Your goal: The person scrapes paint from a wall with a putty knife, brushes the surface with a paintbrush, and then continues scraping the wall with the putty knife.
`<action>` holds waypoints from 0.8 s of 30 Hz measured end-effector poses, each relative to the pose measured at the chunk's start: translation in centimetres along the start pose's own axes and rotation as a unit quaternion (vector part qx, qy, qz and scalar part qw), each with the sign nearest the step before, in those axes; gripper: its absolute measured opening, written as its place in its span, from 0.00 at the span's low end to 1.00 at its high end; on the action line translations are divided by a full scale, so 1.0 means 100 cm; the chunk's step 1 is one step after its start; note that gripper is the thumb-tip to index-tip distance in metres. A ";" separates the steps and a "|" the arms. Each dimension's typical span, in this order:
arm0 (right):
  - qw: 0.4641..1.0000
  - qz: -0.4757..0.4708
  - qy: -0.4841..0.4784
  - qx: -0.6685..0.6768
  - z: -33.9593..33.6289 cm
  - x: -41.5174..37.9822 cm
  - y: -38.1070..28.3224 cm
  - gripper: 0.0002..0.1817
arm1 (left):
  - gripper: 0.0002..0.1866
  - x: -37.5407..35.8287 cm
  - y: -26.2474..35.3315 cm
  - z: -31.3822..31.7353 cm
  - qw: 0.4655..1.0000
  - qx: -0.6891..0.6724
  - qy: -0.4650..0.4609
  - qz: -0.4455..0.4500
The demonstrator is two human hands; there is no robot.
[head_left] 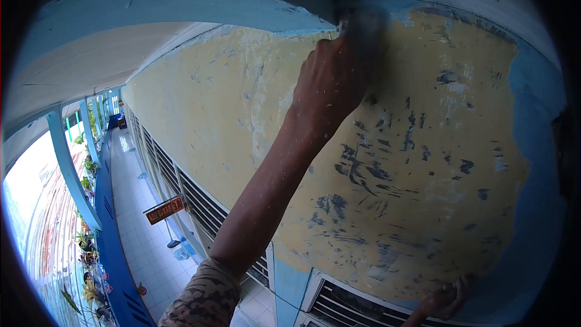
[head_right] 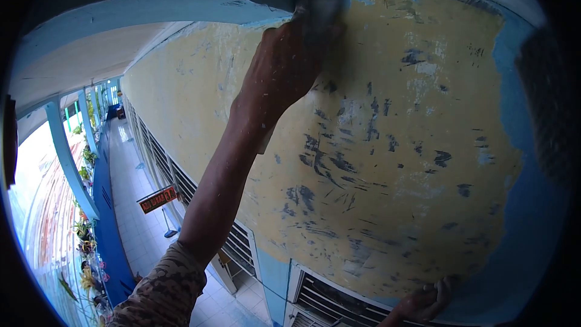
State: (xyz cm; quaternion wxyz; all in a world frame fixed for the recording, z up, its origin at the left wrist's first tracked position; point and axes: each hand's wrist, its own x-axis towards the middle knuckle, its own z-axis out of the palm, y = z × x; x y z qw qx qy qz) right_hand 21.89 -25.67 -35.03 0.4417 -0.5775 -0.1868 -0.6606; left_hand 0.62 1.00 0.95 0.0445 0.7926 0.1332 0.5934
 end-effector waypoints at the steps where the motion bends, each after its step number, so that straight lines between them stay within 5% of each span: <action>1: 1.000 0.008 0.001 0.010 0.001 0.001 -0.001 0.12 | 0.35 0.003 0.000 0.000 1.000 -0.003 0.012 0.020; 8: 1.000 0.009 0.000 0.023 0.000 0.000 0.003 0.17 | 0.35 -0.014 0.002 -0.006 0.999 0.002 -0.036 0.003; 24: 0.999 0.026 0.001 0.023 -0.002 0.002 -0.005 0.17 | 0.37 -0.019 -0.004 0.015 0.997 -0.065 0.030 0.002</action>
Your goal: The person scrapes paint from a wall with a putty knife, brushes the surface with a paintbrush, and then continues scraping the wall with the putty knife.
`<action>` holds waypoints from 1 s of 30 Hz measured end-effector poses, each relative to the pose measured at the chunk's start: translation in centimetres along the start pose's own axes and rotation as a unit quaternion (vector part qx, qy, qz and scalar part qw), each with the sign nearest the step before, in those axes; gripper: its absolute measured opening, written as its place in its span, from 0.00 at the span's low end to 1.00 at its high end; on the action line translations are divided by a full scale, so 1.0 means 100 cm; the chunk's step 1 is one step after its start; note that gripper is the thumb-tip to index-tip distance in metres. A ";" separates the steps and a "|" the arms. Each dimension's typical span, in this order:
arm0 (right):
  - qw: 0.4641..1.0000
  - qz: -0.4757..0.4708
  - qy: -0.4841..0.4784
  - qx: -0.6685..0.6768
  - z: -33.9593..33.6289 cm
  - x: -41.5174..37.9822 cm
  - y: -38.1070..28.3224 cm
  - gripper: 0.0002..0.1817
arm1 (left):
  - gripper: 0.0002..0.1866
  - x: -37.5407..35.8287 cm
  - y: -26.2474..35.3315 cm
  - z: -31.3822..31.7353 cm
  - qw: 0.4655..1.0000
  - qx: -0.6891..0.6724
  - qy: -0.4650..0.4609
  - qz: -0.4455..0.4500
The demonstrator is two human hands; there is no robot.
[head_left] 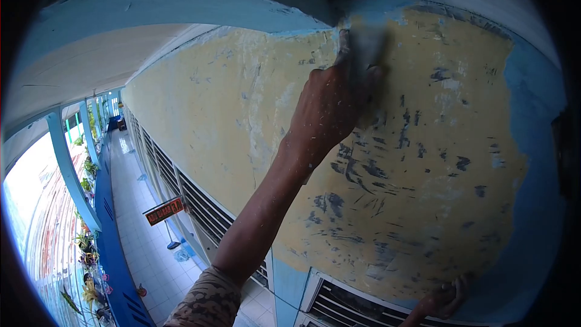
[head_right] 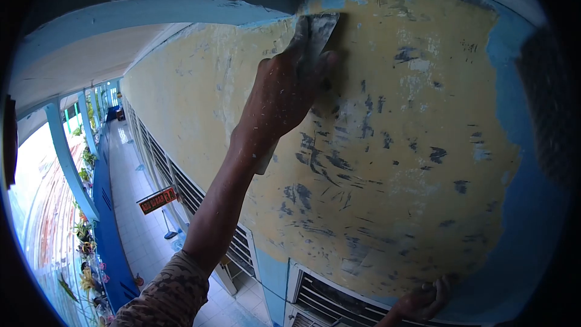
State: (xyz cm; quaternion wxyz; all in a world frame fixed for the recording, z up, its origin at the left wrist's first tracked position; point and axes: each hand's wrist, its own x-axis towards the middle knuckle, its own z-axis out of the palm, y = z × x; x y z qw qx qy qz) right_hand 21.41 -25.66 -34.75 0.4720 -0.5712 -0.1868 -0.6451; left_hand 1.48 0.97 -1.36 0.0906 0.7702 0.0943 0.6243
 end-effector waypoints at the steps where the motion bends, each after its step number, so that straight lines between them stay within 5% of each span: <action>1: 1.000 -0.014 0.002 0.003 0.000 0.002 0.000 0.17 | 0.37 0.002 0.000 0.000 1.000 0.009 0.002 0.002; 5: 1.000 0.001 0.004 -0.008 0.001 -0.001 0.002 0.17 | 0.37 0.012 0.006 -0.009 0.997 -0.021 -0.063 -0.026; 14: 1.000 -0.002 -0.001 0.004 0.000 -0.001 0.000 0.16 | 0.34 0.002 0.007 -0.012 0.997 0.017 -0.070 -0.018; 16: 1.000 -0.003 -0.002 -0.003 0.000 -0.002 0.002 0.15 | 0.34 -0.012 -0.004 -0.006 0.999 0.014 -0.008 0.047; 30: 1.000 0.004 0.004 0.003 0.000 0.000 -0.001 0.14 | 0.36 -0.006 -0.022 -0.009 0.998 0.050 -0.039 0.014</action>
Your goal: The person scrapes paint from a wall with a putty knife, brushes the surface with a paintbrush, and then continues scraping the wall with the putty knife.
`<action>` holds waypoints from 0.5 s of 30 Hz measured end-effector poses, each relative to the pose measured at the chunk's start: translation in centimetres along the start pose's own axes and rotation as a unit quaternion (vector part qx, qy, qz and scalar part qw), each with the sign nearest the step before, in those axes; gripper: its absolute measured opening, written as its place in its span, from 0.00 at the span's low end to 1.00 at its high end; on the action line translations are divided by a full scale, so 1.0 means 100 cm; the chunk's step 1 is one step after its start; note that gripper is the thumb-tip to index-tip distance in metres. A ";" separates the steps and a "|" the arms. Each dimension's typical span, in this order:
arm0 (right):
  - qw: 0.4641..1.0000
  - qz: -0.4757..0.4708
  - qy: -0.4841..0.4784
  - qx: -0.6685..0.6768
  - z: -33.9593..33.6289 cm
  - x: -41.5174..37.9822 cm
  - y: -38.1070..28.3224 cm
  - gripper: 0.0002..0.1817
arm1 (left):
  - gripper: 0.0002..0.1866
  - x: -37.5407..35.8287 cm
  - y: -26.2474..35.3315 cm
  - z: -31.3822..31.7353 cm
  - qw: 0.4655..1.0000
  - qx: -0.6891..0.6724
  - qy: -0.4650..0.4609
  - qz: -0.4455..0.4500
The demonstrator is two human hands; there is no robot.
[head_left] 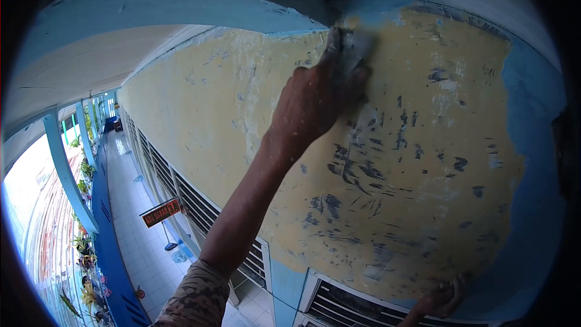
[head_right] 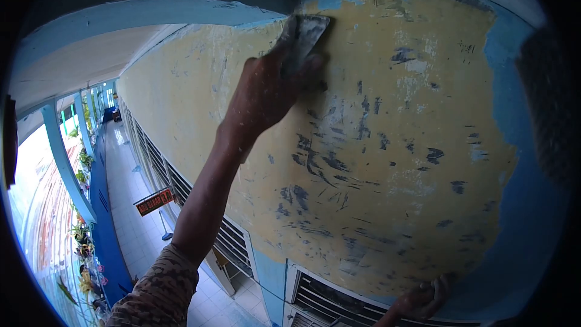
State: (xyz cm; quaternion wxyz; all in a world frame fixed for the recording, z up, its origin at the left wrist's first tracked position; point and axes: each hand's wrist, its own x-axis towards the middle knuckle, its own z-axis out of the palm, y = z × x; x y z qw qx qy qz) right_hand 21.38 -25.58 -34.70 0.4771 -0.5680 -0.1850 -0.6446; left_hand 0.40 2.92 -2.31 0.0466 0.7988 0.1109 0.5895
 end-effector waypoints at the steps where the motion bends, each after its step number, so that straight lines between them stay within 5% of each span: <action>1: 1.000 -0.007 0.000 -0.003 0.001 0.001 -0.002 0.14 | 0.36 0.003 0.004 -0.010 1.000 -0.001 -0.014 -0.003; 7: 1.000 -0.011 0.010 -0.026 0.002 -0.002 -0.002 0.15 | 0.36 -0.011 -0.011 -0.007 0.998 0.031 0.016 0.047; 11: 0.999 -0.006 0.014 -0.038 0.002 0.000 -0.001 0.14 | 0.36 -0.007 -0.008 -0.012 0.999 0.010 -0.037 -0.027; 15: 1.000 -0.006 0.019 -0.015 0.003 -0.001 0.000 0.13 | 0.34 -0.022 -0.025 -0.001 0.997 0.043 0.006 0.056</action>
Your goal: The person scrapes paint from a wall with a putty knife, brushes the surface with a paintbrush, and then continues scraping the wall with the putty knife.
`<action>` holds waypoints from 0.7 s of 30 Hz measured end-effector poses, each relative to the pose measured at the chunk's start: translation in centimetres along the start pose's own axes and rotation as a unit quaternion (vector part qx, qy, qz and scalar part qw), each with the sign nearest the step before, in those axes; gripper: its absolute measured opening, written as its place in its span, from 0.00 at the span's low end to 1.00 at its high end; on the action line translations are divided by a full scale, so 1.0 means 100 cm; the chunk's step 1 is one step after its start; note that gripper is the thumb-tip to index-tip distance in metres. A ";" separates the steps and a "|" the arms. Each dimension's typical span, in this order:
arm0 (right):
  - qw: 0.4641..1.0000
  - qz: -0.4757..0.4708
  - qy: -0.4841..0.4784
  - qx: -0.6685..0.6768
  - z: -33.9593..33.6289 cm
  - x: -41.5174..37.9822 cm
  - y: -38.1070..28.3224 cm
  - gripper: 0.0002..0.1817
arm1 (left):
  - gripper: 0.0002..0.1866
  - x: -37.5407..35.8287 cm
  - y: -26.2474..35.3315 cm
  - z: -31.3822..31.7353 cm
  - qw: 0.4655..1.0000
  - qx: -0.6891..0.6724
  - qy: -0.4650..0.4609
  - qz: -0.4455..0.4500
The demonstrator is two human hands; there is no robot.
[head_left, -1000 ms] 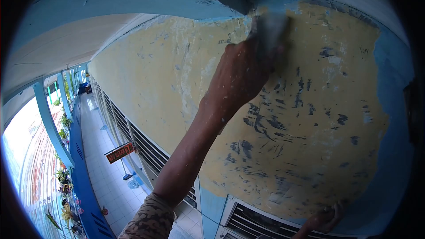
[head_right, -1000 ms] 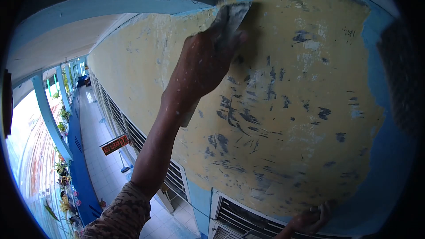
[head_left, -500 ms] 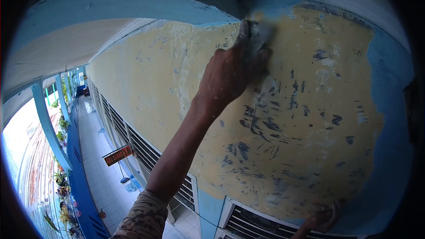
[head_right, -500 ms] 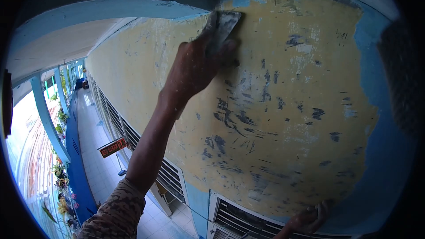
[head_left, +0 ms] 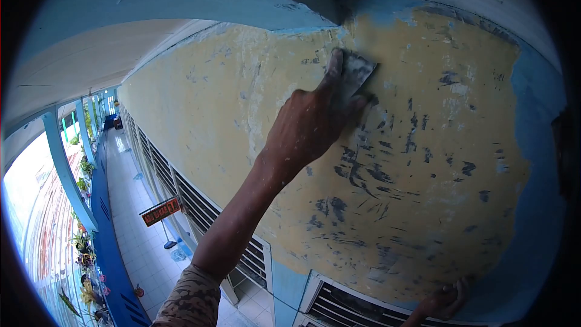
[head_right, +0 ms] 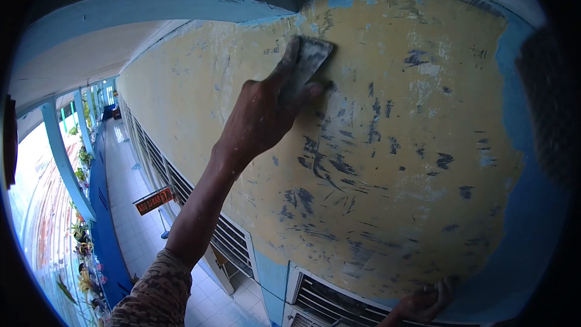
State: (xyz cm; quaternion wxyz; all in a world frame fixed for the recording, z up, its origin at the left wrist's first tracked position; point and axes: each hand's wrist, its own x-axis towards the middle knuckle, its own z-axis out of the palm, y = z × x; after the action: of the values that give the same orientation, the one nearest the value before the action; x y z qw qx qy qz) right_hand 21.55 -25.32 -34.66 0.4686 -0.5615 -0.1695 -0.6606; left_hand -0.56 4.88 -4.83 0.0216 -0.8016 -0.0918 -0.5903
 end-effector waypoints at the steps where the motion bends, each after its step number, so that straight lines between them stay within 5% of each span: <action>1: 1.000 -0.005 -0.006 -0.006 -0.001 0.001 0.001 0.13 | 0.34 0.007 0.003 -0.005 1.000 -0.002 0.001 -0.003; 5: 1.000 0.017 -0.009 0.003 -0.001 -0.004 0.002 0.10 | 0.36 0.013 0.014 -0.014 0.996 -0.014 -0.057 -0.064; 8: 1.000 0.004 -0.015 -0.025 -0.001 -0.002 -0.001 0.10 | 0.37 -0.007 0.004 -0.001 1.000 -0.008 -0.007 0.008; 13: 1.000 0.022 -0.006 -0.013 0.003 0.000 -0.010 0.11 | 0.37 0.018 0.016 -0.018 0.997 -0.029 -0.059 -0.039; 21: 1.000 0.024 0.008 -0.012 0.006 0.000 -0.009 0.09 | 0.38 0.032 0.016 -0.015 0.998 -0.026 -0.052 0.003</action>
State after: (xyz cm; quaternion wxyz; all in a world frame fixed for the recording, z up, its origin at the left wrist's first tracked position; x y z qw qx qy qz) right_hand 21.16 -24.43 -34.21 0.4789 -0.5659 -0.1441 -0.6555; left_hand -0.79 3.43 -1.26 -0.0017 -0.8321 -0.0749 -0.5495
